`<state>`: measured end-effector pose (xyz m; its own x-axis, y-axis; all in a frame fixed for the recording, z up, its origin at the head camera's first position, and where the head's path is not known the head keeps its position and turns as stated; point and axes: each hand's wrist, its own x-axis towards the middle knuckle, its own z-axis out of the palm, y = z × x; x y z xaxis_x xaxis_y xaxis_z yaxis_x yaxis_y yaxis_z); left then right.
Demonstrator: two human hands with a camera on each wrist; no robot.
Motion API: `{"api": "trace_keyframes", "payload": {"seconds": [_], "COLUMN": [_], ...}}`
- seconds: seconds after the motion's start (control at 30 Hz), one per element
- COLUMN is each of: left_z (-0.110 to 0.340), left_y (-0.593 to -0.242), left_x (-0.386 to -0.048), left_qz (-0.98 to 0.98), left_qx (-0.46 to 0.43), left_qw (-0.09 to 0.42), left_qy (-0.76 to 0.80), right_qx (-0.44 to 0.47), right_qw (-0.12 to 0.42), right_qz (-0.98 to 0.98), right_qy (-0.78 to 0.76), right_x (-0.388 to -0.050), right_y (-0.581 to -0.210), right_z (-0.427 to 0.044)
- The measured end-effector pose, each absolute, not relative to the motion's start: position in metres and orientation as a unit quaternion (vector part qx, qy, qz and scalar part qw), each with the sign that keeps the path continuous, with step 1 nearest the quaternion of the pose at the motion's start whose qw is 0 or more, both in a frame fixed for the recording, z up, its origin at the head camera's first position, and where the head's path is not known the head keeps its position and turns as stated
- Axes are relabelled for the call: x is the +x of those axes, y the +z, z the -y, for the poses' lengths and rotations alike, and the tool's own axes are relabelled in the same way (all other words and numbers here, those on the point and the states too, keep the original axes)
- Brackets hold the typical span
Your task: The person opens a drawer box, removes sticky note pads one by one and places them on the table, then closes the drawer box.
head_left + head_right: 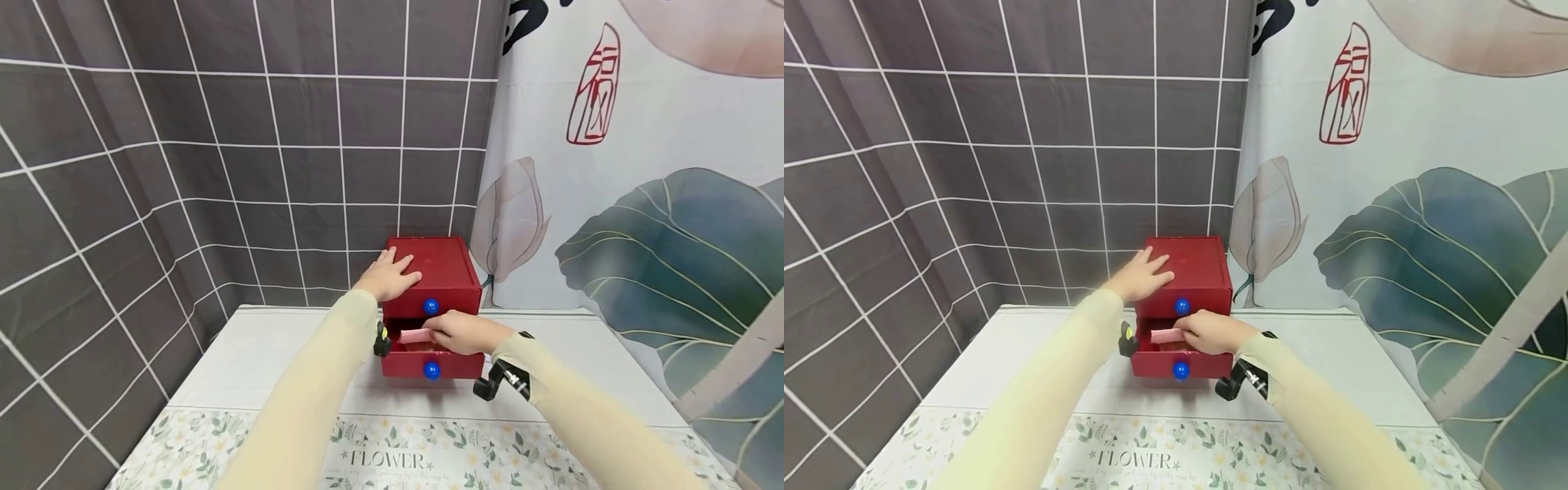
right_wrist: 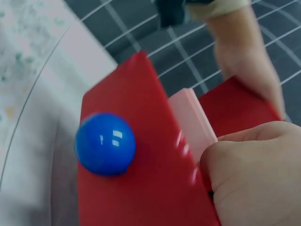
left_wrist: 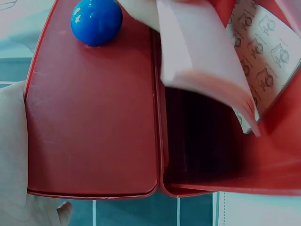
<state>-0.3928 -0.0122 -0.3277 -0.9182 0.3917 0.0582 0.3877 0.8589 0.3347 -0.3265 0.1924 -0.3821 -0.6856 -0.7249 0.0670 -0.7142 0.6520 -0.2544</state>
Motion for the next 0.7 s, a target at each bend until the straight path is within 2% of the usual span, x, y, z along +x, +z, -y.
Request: {"api": "trace_keyframes", "payload": {"seconds": [0.1, 0.23, 0.7], "left_z": [0.014, 0.015, 0.014], "left_y": [-0.327, -0.327, -0.328], "left_x": [-0.393, -0.394, -0.394], "left_qz": [-0.964, -0.964, -0.963], "left_qx": [0.203, 0.203, 0.205], "left_qw": [0.007, 0.004, 0.011], "left_qy": [0.172, 0.170, 0.174], "right_qx": [-0.399, -0.385, -0.273], "right_qw": [-0.003, -0.066, -0.215], "right_qz": [-0.904, -0.899, -0.857], "right_qy": [-0.156, -0.199, -0.380], "right_x": [-0.318, -0.306, -0.276], "right_y": [-0.383, -0.389, -0.410], "right_z": [-0.195, -0.203, -0.234]}}
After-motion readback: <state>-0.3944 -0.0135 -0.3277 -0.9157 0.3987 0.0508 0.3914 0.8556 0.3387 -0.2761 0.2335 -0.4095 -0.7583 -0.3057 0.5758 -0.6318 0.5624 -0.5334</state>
